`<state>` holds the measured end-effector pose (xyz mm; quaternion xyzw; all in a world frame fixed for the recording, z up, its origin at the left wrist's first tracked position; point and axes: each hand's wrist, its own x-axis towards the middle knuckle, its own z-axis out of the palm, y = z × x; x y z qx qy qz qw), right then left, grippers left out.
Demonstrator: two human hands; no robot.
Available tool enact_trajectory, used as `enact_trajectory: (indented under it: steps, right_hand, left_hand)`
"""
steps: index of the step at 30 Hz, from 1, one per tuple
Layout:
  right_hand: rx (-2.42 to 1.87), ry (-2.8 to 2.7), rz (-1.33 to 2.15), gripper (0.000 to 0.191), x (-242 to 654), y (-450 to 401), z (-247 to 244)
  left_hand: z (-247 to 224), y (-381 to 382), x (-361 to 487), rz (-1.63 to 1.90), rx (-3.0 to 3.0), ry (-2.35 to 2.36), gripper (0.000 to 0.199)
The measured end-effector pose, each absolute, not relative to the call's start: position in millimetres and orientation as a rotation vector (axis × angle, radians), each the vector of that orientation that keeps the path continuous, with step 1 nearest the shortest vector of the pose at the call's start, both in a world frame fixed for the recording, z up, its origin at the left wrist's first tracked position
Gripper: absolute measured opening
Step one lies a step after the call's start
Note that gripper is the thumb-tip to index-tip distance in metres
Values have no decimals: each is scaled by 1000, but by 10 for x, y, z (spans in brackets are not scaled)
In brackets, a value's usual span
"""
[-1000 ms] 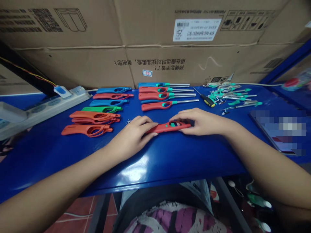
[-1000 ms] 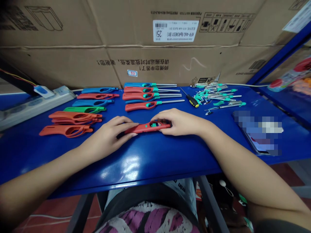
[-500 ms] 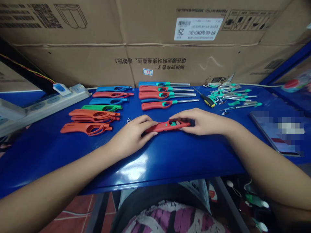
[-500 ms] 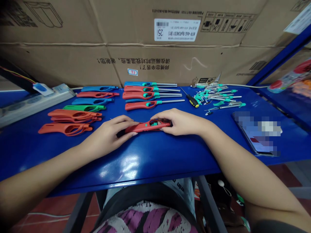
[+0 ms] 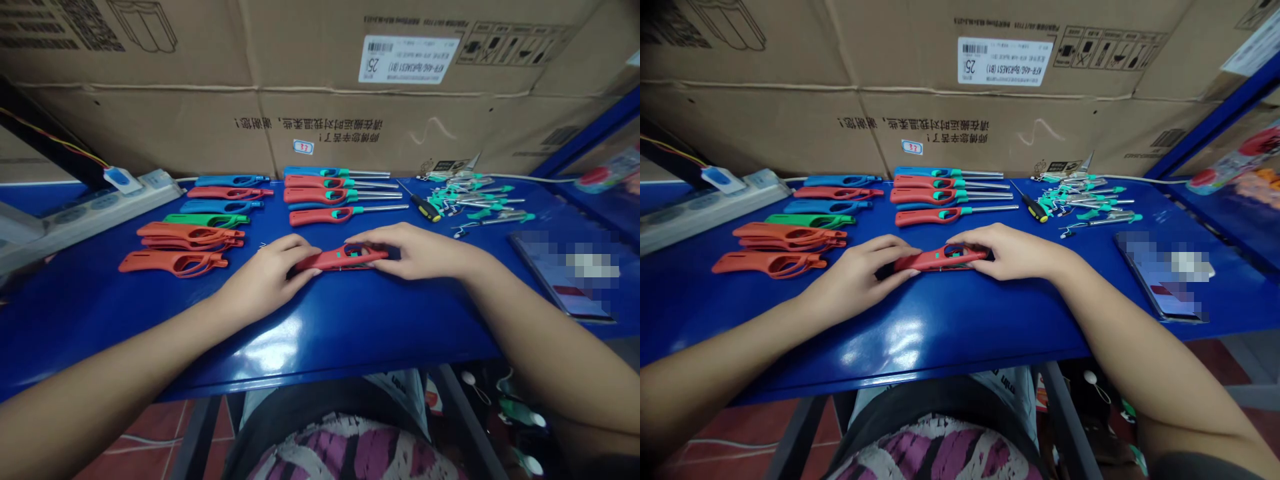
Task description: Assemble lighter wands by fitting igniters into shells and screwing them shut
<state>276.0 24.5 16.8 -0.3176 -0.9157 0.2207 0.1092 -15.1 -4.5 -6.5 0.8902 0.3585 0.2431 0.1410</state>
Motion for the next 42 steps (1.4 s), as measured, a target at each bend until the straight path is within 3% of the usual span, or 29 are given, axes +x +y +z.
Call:
enact_trajectory:
  steps: [35, 42]
  right_hand:
    - [-911, -2635, 625, 50, 2704, 230, 119]
    - [-867, -2572, 610, 35, 2712, 256, 143]
  left_hand:
    - [-77, -42, -158, 713, 2610, 1056, 24]
    - [-84, -59, -132, 858, 2605, 1000, 25]
